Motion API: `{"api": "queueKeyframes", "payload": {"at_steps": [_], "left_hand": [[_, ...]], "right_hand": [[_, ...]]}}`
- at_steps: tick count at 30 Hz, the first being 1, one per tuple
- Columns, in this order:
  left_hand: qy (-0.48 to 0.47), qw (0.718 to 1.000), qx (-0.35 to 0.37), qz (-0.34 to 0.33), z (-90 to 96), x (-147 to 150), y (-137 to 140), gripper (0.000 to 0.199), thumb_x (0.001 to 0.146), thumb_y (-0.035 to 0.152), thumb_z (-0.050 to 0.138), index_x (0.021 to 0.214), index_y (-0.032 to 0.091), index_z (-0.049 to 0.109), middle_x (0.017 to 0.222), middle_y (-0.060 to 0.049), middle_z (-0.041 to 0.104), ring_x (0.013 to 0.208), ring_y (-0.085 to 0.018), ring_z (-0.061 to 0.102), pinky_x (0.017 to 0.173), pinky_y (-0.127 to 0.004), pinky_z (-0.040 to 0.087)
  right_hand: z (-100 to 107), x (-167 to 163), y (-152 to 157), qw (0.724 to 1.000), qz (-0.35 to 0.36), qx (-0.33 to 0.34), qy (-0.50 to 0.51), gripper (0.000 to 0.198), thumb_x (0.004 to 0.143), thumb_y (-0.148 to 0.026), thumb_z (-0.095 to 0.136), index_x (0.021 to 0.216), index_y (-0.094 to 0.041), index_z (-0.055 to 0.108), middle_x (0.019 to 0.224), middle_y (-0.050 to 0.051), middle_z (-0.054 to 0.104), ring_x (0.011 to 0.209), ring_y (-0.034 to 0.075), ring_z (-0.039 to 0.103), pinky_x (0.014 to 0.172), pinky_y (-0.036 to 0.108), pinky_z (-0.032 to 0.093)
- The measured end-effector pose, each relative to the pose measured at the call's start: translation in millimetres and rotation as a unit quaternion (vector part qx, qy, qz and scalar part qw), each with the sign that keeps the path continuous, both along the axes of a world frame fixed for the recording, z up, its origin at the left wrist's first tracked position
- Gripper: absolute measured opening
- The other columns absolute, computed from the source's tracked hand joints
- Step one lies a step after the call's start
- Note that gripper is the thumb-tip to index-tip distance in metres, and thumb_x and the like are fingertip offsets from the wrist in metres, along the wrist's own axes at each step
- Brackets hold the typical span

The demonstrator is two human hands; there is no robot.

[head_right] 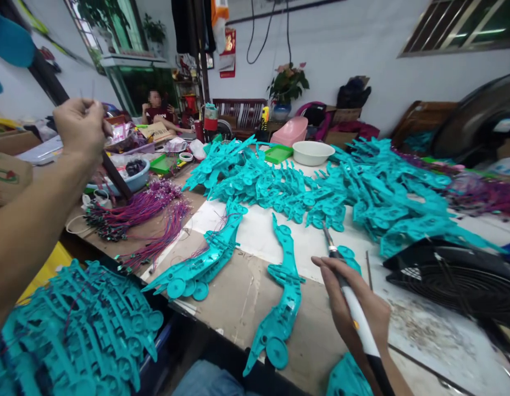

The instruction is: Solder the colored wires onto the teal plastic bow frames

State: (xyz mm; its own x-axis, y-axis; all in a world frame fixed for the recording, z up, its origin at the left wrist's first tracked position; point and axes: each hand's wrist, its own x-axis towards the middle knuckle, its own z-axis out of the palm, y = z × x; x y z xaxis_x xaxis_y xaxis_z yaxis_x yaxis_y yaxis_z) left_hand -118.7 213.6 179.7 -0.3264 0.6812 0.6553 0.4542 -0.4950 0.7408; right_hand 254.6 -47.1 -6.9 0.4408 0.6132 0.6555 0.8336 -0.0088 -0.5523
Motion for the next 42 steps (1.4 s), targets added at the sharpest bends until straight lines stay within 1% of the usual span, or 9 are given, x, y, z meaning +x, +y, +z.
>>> {"api": "queueKeyframes", "payload": {"at_steps": [6,13,16,19,24,27,30,35,42], "left_hand": [[-0.082,0.968,-0.061,-0.231,0.5,65.4,-77.8,0.022,0.085,0.002,0.055,0.066,0.012,0.061,0.048,0.002,0.055,0.039,-0.005,0.039,0.040,-0.021,0.021],[-0.105,0.855,-0.193,-0.470,-57.1,138.4,-148.6,0.015,0.069,0.028,0.075,0.071,0.015,0.071,0.054,-0.001,0.059,0.041,-0.006,0.040,0.040,-0.021,0.024],[-0.135,0.814,-0.265,-0.499,-85.7,156.3,-166.3,0.027,0.062,0.035,0.081,0.081,0.017,0.073,0.053,0.000,0.058,0.043,-0.006,0.039,0.040,-0.020,0.023],[-0.159,0.767,-0.351,-0.513,-116.5,155.6,-177.3,0.037,0.056,0.045,0.085,0.078,0.019,0.071,0.049,0.002,0.054,0.043,-0.007,0.039,0.039,-0.019,0.020],[-0.097,0.690,-0.498,-0.516,-174.6,151.9,-192.6,0.043,0.053,0.052,0.085,0.067,0.015,0.066,0.049,0.000,0.056,0.044,-0.005,0.037,0.043,-0.018,0.022],[-0.093,0.683,-0.539,-0.484,-207.0,171.3,-200.0,0.045,0.052,0.051,0.084,0.069,0.014,0.065,0.055,-0.001,0.060,0.042,-0.004,0.035,0.041,-0.018,0.020],[-0.135,0.697,-0.547,-0.443,-234.8,197.1,-201.7,0.049,0.046,0.052,0.085,0.065,0.014,0.061,0.057,-0.001,0.061,0.044,-0.005,0.042,0.039,-0.017,0.026],[-0.197,0.694,-0.568,-0.396,-260.8,218.1,-198.7,0.054,0.038,0.052,0.086,0.065,0.013,0.059,0.056,0.001,0.058,0.042,-0.003,0.040,0.036,-0.013,0.019],[-0.165,0.682,-0.579,-0.415,-265.2,218.3,-202.6,0.047,0.045,0.051,0.085,0.066,0.014,0.065,0.050,0.004,0.051,0.043,-0.005,0.038,0.039,-0.016,0.019]], "right_hand": [[15.9,-10.6,6.8,0.993,0.076,0.066,0.057,0.024,0.086,-0.043,0.061,0.104,-0.028,0.064,0.101,0.003,0.075,0.097,0.023,0.071,0.086,0.037,0.056],[41.7,-39.5,12.4,0.931,0.300,0.084,0.189,0.049,0.074,-0.043,0.075,0.115,-0.027,0.053,0.127,0.009,0.064,0.115,0.024,0.064,0.099,0.040,0.052],[30.8,-43.5,0.2,0.868,0.383,-0.011,0.314,0.048,0.073,-0.041,0.075,0.112,-0.025,0.051,0.112,0.008,0.069,0.079,0.017,0.071,0.072,0.033,0.060],[17.3,-24.9,-24.6,0.830,0.384,-0.105,0.391,0.037,0.081,-0.038,0.067,0.110,-0.022,0.053,0.080,0.001,0.069,0.051,0.010,0.059,0.045,0.022,0.048],[8.9,33.9,-29.8,0.903,0.327,-0.169,0.223,0.023,0.087,-0.030,0.058,0.107,-0.021,0.059,0.077,0.001,0.068,0.068,0.013,0.064,0.061,0.024,0.050],[-0.6,55.4,6.4,0.944,0.285,-0.163,0.041,0.020,0.088,-0.022,0.054,0.105,-0.024,0.064,0.088,0.003,0.070,0.083,0.017,0.065,0.078,0.031,0.050],[-22.1,57.4,39.9,0.946,0.276,-0.151,-0.074,0.024,0.085,-0.013,0.052,0.100,-0.025,0.067,0.094,0.004,0.070,0.096,0.021,0.062,0.092,0.040,0.047],[-63.2,29.8,23.0,0.948,0.296,-0.117,0.026,0.024,0.084,-0.016,0.056,0.107,-0.022,0.061,0.099,0.006,0.071,0.093,0.019,0.065,0.084,0.035,0.051],[-87.7,-1.3,-16.0,0.946,0.271,-0.099,0.150,0.023,0.089,-0.022,0.054,0.112,-0.023,0.059,0.097,0.006,0.069,0.087,0.016,0.067,0.079,0.031,0.054]]}}
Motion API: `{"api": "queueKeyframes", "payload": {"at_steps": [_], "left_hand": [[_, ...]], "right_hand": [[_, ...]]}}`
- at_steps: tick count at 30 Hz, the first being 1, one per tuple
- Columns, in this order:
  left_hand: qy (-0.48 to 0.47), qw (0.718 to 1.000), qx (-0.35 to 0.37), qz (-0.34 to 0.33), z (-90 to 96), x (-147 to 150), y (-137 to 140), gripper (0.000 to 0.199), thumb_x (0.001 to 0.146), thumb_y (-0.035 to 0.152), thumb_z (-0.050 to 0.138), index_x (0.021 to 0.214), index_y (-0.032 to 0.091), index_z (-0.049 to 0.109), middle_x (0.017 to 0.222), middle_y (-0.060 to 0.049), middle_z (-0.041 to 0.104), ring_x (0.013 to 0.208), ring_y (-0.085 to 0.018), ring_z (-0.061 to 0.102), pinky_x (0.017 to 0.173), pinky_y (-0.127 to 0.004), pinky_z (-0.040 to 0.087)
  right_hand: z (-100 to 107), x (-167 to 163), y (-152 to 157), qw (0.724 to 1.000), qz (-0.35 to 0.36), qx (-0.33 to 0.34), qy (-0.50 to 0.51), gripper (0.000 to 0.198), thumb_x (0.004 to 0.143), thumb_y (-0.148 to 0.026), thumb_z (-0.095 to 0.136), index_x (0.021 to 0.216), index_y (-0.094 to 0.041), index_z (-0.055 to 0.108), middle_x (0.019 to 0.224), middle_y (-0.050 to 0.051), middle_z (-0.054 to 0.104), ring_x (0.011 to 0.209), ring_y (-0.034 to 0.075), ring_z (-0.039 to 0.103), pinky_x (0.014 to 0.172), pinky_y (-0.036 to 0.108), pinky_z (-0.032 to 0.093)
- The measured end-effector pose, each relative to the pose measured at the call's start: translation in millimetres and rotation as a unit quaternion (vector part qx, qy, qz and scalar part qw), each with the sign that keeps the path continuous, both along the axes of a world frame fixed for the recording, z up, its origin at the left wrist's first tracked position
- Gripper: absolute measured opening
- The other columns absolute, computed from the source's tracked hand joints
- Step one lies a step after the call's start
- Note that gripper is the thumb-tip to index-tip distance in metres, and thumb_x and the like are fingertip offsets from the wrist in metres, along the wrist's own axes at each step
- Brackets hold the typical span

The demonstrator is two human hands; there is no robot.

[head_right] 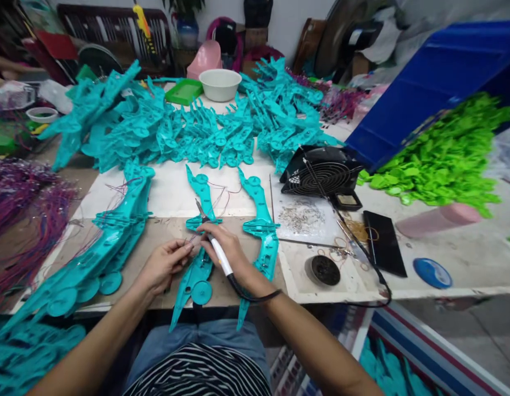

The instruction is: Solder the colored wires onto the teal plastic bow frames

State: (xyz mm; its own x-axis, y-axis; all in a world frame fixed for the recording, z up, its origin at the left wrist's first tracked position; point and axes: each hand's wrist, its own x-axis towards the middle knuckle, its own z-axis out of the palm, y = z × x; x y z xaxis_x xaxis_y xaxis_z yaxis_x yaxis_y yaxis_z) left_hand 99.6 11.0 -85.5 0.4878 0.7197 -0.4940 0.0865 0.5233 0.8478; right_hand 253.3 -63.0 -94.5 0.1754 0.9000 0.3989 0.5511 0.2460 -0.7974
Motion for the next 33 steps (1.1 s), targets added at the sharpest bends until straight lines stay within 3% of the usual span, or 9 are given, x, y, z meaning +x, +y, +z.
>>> {"api": "queueKeyframes", "payload": {"at_steps": [4,8,11,15,17,21,25,30,33], "left_hand": [[0.044,0.992,0.097,-0.067,-0.8,-1.9,2.9,0.035,0.052,0.045,0.082,0.067,0.016,0.072,0.059,-0.001,0.062,0.056,-0.011,0.051,0.051,-0.020,0.038],[0.111,0.958,0.218,-0.152,3.2,-6.7,9.0,0.030,0.060,0.047,0.073,0.064,0.018,0.072,0.063,-0.003,0.067,0.061,-0.016,0.056,0.058,-0.025,0.043],[0.142,0.944,0.254,-0.157,2.7,-14.5,7.1,0.033,0.064,0.051,0.070,0.067,0.018,0.071,0.066,-0.004,0.068,0.062,-0.018,0.058,0.057,-0.026,0.045],[0.127,0.942,0.279,-0.136,-8.1,-23.2,-7.7,0.033,0.070,0.053,0.067,0.073,0.020,0.071,0.074,-0.004,0.069,0.067,-0.020,0.062,0.061,-0.028,0.050],[0.128,0.932,0.320,-0.109,-14.9,-22.8,-16.5,0.030,0.072,0.051,0.065,0.074,0.022,0.070,0.077,-0.004,0.070,0.070,-0.021,0.063,0.065,-0.029,0.051],[0.148,0.908,0.387,-0.053,-22.4,-15.1,-30.8,0.025,0.075,0.048,0.063,0.074,0.023,0.068,0.076,-0.004,0.068,0.071,-0.020,0.062,0.066,-0.028,0.050],[0.173,0.900,0.400,-0.024,-22.5,-7.3,-40.4,0.026,0.078,0.048,0.060,0.077,0.022,0.066,0.075,-0.002,0.066,0.066,-0.018,0.059,0.062,-0.026,0.048],[0.191,0.914,0.358,0.018,-25.2,-2.8,-44.1,0.036,0.072,0.054,0.062,0.077,0.019,0.068,0.072,-0.003,0.067,0.064,-0.016,0.059,0.062,-0.025,0.048],[0.181,0.943,0.280,0.022,-26.2,-1.6,-40.3,0.043,0.065,0.058,0.068,0.080,0.017,0.069,0.076,-0.004,0.069,0.068,-0.017,0.061,0.061,-0.025,0.049]], "right_hand": [[-3.1,-5.5,1.8,1.000,0.011,0.001,-0.022,0.024,0.091,-0.020,0.052,0.113,-0.024,0.060,0.101,0.006,0.069,0.088,0.016,0.066,0.079,0.032,0.054],[10.1,4.3,-16.1,0.998,-0.017,0.013,-0.064,0.021,0.092,-0.033,0.056,0.109,-0.026,0.065,0.090,0.005,0.071,0.083,0.018,0.065,0.077,0.034,0.055],[25.3,33.2,-51.4,0.981,-0.182,0.034,-0.060,0.025,0.093,-0.036,0.053,0.111,-0.026,0.067,0.099,0.006,0.072,0.091,0.019,0.066,0.082,0.036,0.054],[29.1,95.1,-100.9,0.894,-0.445,0.046,-0.008,0.021,0.084,-0.038,0.060,0.088,-0.021,0.073,0.088,0.005,0.074,0.083,0.021,0.069,0.080,0.036,0.054],[23.1,124.6,-114.4,0.861,-0.507,0.026,0.021,0.025,0.079,-0.042,0.061,0.080,-0.020,0.073,0.084,0.005,0.075,0.080,0.023,0.069,0.079,0.037,0.054],[10.3,158.3,-117.6,0.861,-0.507,-0.002,0.046,0.030,0.073,-0.045,0.061,0.077,-0.018,0.074,0.081,0.006,0.075,0.080,0.024,0.069,0.081,0.039,0.053],[4.0,167.6,-110.9,0.866,-0.496,-0.008,0.060,0.033,0.072,-0.047,0.061,0.078,-0.018,0.074,0.082,0.006,0.075,0.081,0.024,0.069,0.080,0.037,0.053],[-4.8,177.8,-108.8,0.866,-0.491,-0.003,0.091,0.034,0.070,-0.048,0.063,0.078,-0.018,0.074,0.076,0.004,0.073,0.077,0.022,0.067,0.073,0.034,0.052],[-10.2,184.0,-108.6,0.863,-0.491,0.002,0.120,0.033,0.069,-0.048,0.064,0.078,-0.018,0.075,0.068,0.003,0.071,0.068,0.019,0.065,0.064,0.031,0.050]]}}
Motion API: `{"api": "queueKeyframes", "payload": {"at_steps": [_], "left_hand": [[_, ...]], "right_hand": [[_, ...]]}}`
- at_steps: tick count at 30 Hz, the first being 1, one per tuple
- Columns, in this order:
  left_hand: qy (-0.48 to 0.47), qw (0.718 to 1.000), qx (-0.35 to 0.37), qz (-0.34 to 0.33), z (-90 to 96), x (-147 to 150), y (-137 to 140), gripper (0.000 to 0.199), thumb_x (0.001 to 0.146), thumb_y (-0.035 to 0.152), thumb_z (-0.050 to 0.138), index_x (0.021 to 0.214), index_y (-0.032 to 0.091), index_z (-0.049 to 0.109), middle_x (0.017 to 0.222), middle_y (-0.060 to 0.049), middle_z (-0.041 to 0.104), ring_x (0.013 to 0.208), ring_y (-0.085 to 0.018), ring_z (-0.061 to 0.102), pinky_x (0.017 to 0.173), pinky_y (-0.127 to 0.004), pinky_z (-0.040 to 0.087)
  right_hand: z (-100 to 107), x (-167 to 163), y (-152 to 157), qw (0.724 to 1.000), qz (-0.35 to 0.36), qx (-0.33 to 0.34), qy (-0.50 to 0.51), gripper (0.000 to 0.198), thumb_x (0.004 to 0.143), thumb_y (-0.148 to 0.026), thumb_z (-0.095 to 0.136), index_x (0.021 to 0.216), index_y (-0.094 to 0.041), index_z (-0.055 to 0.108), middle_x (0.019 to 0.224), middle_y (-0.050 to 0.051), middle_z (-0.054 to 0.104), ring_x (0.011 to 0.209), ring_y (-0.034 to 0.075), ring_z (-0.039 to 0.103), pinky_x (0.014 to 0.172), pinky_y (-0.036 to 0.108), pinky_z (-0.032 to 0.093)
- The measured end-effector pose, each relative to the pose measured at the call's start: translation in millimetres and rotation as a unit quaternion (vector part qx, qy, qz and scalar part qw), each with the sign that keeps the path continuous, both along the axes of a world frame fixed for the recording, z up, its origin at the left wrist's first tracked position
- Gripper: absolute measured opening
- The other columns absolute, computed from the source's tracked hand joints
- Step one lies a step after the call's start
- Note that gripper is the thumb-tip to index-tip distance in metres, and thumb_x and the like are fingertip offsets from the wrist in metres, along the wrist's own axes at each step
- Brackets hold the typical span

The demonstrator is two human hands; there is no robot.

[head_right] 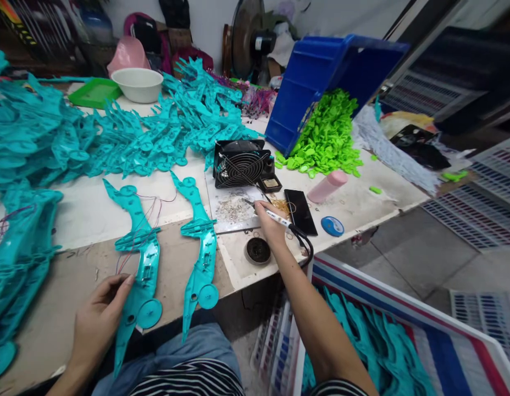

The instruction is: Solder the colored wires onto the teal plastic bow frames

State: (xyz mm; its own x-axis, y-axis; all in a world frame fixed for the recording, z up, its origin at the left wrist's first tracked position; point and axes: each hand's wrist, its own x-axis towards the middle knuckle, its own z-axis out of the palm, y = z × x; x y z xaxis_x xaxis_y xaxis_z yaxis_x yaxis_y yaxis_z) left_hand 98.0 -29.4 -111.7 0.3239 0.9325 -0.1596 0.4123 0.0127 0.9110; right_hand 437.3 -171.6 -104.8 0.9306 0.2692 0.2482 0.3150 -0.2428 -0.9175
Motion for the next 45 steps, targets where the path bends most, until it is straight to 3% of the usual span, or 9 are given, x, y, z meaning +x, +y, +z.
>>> {"api": "queueKeyframes", "payload": {"at_steps": [5,10,12,15,17,19,22,31,45], "left_hand": [[-0.079,0.976,-0.199,0.038,6.9,4.1,10.1,0.055,0.046,0.056,0.083,0.079,0.014,0.067,0.065,-0.002,0.066,0.057,-0.015,0.058,0.050,-0.023,0.047],[-0.121,0.946,-0.291,0.071,21.3,12.0,14.2,0.058,0.032,0.047,0.090,0.074,0.013,0.066,0.065,-0.003,0.068,0.056,-0.015,0.060,0.053,-0.025,0.049],[-0.121,0.948,-0.286,0.066,22.0,13.6,15.1,0.056,0.032,0.044,0.090,0.072,0.013,0.066,0.066,-0.003,0.068,0.058,-0.014,0.059,0.054,-0.023,0.048],[-0.122,0.961,-0.248,0.034,14.3,12.4,15.8,0.046,0.044,0.044,0.086,0.072,0.013,0.068,0.066,-0.002,0.066,0.058,-0.012,0.057,0.054,-0.022,0.045],[-0.114,0.970,-0.213,0.005,7.8,9.9,15.3,0.038,0.053,0.044,0.082,0.072,0.014,0.069,0.065,-0.001,0.064,0.058,-0.012,0.055,0.054,-0.022,0.044],[-0.093,0.982,-0.162,-0.021,4.3,7.4,14.6,0.031,0.057,0.041,0.078,0.068,0.014,0.069,0.064,-0.001,0.062,0.060,-0.011,0.054,0.055,-0.021,0.042],[-0.064,0.992,-0.091,-0.056,5.2,4.9,15.0,0.025,0.060,0.039,0.073,0.063,0.015,0.068,0.065,-0.001,0.059,0.060,-0.011,0.051,0.054,-0.021,0.039],[-0.038,0.993,-0.024,-0.108,9.3,2.6,17.4,0.021,0.066,0.038,0.066,0.061,0.017,0.066,0.068,-0.002,0.057,0.062,-0.013,0.051,0.056,-0.024,0.040],[-0.039,0.992,-0.041,-0.111,11.2,1.8,17.8,0.019,0.065,0.036,0.067,0.063,0.017,0.067,0.068,-0.002,0.057,0.064,-0.014,0.051,0.057,-0.023,0.039]], "right_hand": [[-2.1,7.1,3.5,0.999,-0.007,0.038,0.037,0.032,0.067,-0.046,0.066,0.075,-0.016,0.074,0.053,-0.001,0.062,0.051,0.013,0.056,0.053,0.026,0.044],[8.9,-12.4,4.4,0.995,0.000,0.087,0.049,0.028,0.068,-0.042,0.067,0.074,-0.016,0.073,0.052,-0.002,0.059,0.049,0.010,0.050,0.050,0.025,0.041],[16.4,-37.1,1.4,0.995,0.030,0.088,0.033,0.026,0.072,-0.040,0.066,0.079,-0.017,0.074,0.056,-0.002,0.061,0.051,0.010,0.052,0.052,0.024,0.043],[28.8,-88.0,-5.2,0.992,0.121,0.015,-0.012,0.020,0.080,-0.035,0.064,0.089,-0.020,0.075,0.061,-0.001,0.066,0.052,0.012,0.056,0.051,0.025,0.046],[34.7,-123.2,-7.4,0.973,0.224,-0.006,-0.050,0.015,0.083,-0.028,0.063,0.089,-0.021,0.075,0.073,0.002,0.072,0.063,0.015,0.065,0.058,0.027,0.052],[36.1,-152.3,-5.7,0.945,0.313,0.016,-0.091,0.013,0.084,-0.020,0.062,0.090,-0.021,0.073,0.080,0.004,0.073,0.073,0.016,0.068,0.066,0.027,0.055],[30.3,-178.6,1.2,0.915,0.381,0.047,-0.126,0.019,0.084,-0.012,0.060,0.098,-0.021,0.070,0.080,0.004,0.072,0.075,0.015,0.067,0.067,0.027,0.055],[16.4,-190.4,9.9,0.891,0.426,0.053,-0.147,0.023,0.084,-0.007,0.059,0.103,-0.019,0.066,0.082,0.006,0.070,0.078,0.016,0.064,0.069,0.029,0.054],[15.7,-190.8,12.8,0.883,0.438,0.054,-0.158,0.022,0.084,-0.008,0.059,0.101,-0.020,0.066,0.080,0.005,0.069,0.075,0.015,0.064,0.066,0.028,0.054]]}}
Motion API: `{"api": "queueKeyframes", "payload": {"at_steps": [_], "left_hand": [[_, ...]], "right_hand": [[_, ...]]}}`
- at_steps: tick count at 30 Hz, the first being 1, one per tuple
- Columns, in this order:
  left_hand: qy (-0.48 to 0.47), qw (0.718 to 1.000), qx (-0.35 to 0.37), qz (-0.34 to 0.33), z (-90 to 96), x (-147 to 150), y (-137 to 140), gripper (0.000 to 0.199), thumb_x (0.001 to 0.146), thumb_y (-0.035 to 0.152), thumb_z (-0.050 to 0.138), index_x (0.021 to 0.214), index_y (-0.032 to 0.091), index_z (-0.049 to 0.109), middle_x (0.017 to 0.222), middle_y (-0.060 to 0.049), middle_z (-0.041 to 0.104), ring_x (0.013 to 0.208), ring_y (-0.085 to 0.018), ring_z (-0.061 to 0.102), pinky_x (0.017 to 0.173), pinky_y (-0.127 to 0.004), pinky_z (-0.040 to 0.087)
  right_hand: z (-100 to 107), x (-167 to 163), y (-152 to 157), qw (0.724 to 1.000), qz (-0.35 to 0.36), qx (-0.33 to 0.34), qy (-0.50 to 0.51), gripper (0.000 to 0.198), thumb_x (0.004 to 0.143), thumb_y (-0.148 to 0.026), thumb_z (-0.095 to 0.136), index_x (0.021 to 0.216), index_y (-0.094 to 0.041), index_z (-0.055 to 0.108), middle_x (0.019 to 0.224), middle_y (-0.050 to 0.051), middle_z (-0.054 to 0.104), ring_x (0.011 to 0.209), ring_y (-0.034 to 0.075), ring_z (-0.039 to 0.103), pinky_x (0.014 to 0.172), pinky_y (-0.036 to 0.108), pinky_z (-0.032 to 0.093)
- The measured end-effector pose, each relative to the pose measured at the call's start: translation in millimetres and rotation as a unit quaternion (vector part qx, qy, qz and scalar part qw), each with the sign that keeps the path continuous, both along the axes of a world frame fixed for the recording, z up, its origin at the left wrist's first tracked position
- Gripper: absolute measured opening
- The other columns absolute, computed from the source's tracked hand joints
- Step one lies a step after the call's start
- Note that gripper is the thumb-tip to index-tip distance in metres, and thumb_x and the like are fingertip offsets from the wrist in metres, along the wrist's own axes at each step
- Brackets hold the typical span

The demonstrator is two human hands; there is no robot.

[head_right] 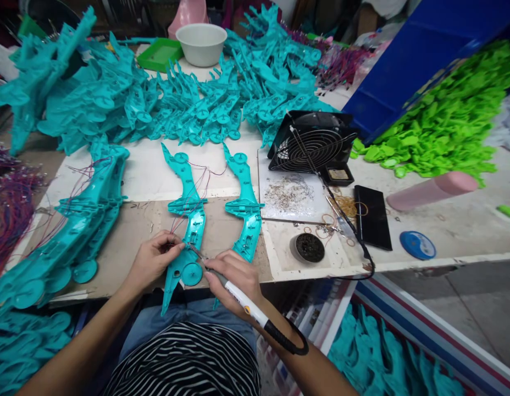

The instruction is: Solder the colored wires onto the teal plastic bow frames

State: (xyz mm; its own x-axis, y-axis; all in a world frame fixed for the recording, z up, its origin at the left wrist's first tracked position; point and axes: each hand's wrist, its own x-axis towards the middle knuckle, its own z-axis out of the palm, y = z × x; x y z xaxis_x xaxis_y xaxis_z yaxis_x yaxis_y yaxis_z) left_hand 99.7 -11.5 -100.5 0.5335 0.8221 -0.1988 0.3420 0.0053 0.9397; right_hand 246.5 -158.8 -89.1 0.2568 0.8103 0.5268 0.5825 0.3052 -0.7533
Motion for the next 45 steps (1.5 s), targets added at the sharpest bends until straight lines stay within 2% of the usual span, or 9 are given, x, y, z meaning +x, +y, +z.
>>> {"api": "queueKeyframes", "payload": {"at_steps": [8,14,18,22,26,31,35,40,45], "left_hand": [[-0.007,1.000,-0.001,-0.002,-1.0,1.6,0.1,0.019,0.066,0.036,0.066,0.062,0.017,0.066,0.067,-0.002,0.056,0.062,-0.014,0.050,0.057,-0.024,0.039],[-0.001,1.000,-0.002,-0.005,0.5,2.0,-0.1,0.020,0.066,0.036,0.066,0.062,0.017,0.065,0.066,-0.001,0.055,0.061,-0.013,0.049,0.056,-0.024,0.040],[-0.004,1.000,-0.002,-0.004,1.5,2.3,0.2,0.019,0.066,0.035,0.066,0.062,0.017,0.065,0.066,-0.002,0.056,0.061,-0.013,0.049,0.055,-0.023,0.040],[-0.005,1.000,-0.004,-0.003,3.2,2.9,0.8,0.018,0.064,0.035,0.067,0.061,0.017,0.065,0.066,-0.001,0.057,0.061,-0.013,0.049,0.056,-0.023,0.040],[-0.008,1.000,-0.006,-0.001,3.6,3.6,0.7,0.018,0.064,0.035,0.065,0.060,0.017,0.064,0.066,-0.001,0.055,0.059,-0.012,0.048,0.056,-0.023,0.039],[-0.006,1.000,0.026,-0.010,-0.5,3.6,1.0,0.014,0.065,0.031,0.060,0.062,0.017,0.062,0.066,0.000,0.055,0.061,-0.012,0.049,0.057,-0.023,0.039],[-0.005,0.999,0.046,-0.006,-2.6,3.2,1.9,0.011,0.063,0.028,0.060,0.061,0.017,0.059,0.065,0.001,0.054,0.063,-0.013,0.051,0.060,-0.024,0.040],[-0.055,0.997,-0.056,0.012,1.7,3.1,1.9,0.023,0.065,0.038,0.066,0.072,0.016,0.065,0.067,0.000,0.061,0.062,-0.013,0.051,0.060,-0.024,0.041],[-0.078,0.987,-0.133,0.043,5.0,2.9,3.5,0.031,0.058,0.044,0.076,0.068,0.015,0.069,0.066,-0.002,0.065,0.062,-0.013,0.054,0.059,-0.023,0.043]], "right_hand": [[-2.1,0.4,-0.8,1.000,-0.002,-0.004,0.008,0.024,0.084,-0.008,0.060,0.103,-0.019,0.066,0.080,0.005,0.069,0.077,0.015,0.063,0.068,0.028,0.054],[5.3,3.1,-1.8,1.000,-0.015,-0.012,0.019,0.021,0.085,-0.008,0.058,0.100,-0.019,0.067,0.078,0.004,0.068,0.076,0.015,0.064,0.069,0.028,0.054],[12.8,11.5,0.8,0.999,-0.039,-0.021,0.008,0.018,0.089,-0.015,0.057,0.103,-0.021,0.067,0.081,0.004,0.070,0.077,0.015,0.066,0.070,0.029,0.055],[17.3,18.6,19.0,0.998,-0.049,-0.046,-0.008,0.018,0.092,-0.024,0.056,0.107,-0.022,0.067,0.088,0.005,0.073,0.080,0.015,0.069,0.073,0.029,0.056],[12.9,16.2,48.0,0.997,-0.004,-0.056,-0.052,0.024,0.091,-0.022,0.059,0.114,-0.023,0.064,0.100,0.005,0.073,0.090,0.016,0.068,0.081,0.032,0.056],[-4.6,5.4,77.9,0.992,0.082,-0.047,-0.089,0.034,0.092,-0.017,0.054,0.125,-0.026,0.057,0.111,0.006,0.070,0.101,0.018,0.065,0.086,0.037,0.056],[-16.1,2.1,87.2,0.987,0.110,-0.045,-0.107,0.034,0.093,-0.014,0.051,0.124,-0.026,0.057,0.108,0.006,0.070,0.099,0.018,0.063,0.082,0.036,0.056],[-18.4,3.1,85.2,0.989,0.077,-0.051,-0.116,0.034,0.092,-0.011,0.051,0.123,-0.024,0.057,0.108,0.007,0.070,0.096,0.018,0.063,0.081,0.035,0.054],[-4.7,7.1,73.5,0.993,0.035,-0.047,-0.105,0.029,0.092,-0.018,0.053,0.119,-0.025,0.061,0.103,0.005,0.071,0.093,0.018,0.064,0.082,0.034,0.053]]}}
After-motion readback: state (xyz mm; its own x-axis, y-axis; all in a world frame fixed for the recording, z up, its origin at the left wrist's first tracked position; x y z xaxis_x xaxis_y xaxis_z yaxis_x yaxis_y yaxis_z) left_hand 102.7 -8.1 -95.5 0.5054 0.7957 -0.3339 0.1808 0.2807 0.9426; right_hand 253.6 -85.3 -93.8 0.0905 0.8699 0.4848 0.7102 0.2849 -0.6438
